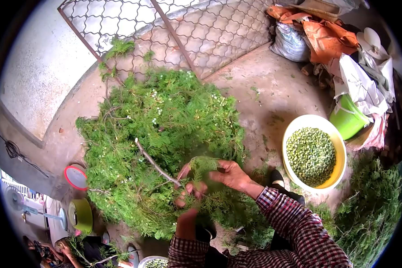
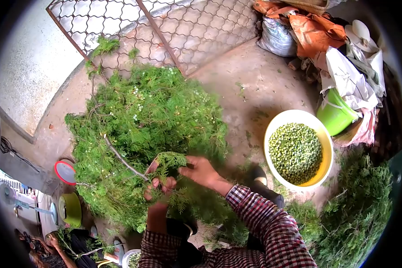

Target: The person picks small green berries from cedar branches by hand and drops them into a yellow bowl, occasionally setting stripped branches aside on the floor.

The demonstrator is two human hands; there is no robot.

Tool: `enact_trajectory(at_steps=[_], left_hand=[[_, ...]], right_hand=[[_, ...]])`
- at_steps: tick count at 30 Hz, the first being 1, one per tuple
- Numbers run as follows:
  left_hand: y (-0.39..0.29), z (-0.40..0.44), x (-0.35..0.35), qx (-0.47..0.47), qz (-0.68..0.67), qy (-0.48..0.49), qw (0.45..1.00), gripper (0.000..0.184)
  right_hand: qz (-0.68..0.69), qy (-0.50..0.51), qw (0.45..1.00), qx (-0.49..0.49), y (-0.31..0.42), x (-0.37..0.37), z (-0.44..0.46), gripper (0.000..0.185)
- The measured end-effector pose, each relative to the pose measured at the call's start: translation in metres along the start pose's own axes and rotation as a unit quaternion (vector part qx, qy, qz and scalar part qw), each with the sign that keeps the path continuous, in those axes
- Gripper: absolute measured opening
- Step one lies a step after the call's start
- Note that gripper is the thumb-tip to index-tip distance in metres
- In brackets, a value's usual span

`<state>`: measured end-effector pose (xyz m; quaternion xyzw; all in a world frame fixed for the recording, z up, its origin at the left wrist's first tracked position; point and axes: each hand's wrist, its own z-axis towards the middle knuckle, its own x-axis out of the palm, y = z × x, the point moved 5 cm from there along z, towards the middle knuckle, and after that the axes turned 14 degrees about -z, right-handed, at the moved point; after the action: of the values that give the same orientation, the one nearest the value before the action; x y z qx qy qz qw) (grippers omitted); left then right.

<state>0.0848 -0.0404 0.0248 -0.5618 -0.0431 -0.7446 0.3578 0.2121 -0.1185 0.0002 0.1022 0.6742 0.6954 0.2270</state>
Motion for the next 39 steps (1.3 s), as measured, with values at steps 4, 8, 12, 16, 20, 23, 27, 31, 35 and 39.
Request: enact_trajectory(at_steps=[4,8,12,16,20,23,27,31,35,39], left_hand=[[-0.009,-0.01,-0.019,-0.006,-0.072,-0.065,0.995,0.055],[-0.04,-0.011,-0.026,0.029,0.006,-0.14,0.99,0.041],[-0.052,-0.012,0.013,0.155,0.276,-0.258,0.913,0.033],[-0.084,-0.024,-0.016,0.239,0.25,-0.249,0.904,0.028],[-0.115,-0.034,-0.025,0.232,0.168,-0.315,0.905,0.03],[-0.113,-0.033,-0.025,0.226,0.139,-0.375,0.888,0.03],[-0.109,-0.03,-0.023,0.212,0.121,-0.372,0.896,0.029],[-0.094,-0.024,-0.027,0.202,0.149,-0.402,0.881,0.03],[-0.071,-0.014,-0.027,0.164,0.186,-0.406,0.879,0.032],[-0.053,-0.008,-0.025,0.128,0.184,-0.394,0.891,0.035]], right_hand=[[0.013,0.031,0.999,0.042,0.006,0.008,-0.004,0.023],[-0.148,0.069,0.987,0.005,0.01,0.011,-0.013,0.014],[-0.154,0.04,0.983,-0.097,0.025,0.016,-0.023,0.009],[-0.333,0.003,0.939,-0.08,0.016,-0.003,-0.026,0.013],[-0.405,-0.134,0.899,-0.102,0.033,-0.074,-0.032,0.02],[-0.41,-0.275,0.87,-0.014,0.028,-0.15,-0.05,0.022],[-0.658,-0.377,0.632,0.157,0.011,-0.216,-0.078,0.055],[-0.502,-0.258,0.823,0.067,0.005,-0.185,-0.057,0.038],[-0.22,0.009,0.969,0.111,0.023,-0.085,-0.035,0.039],[-0.152,0.11,0.982,-0.029,0.041,-0.024,-0.025,0.039]])
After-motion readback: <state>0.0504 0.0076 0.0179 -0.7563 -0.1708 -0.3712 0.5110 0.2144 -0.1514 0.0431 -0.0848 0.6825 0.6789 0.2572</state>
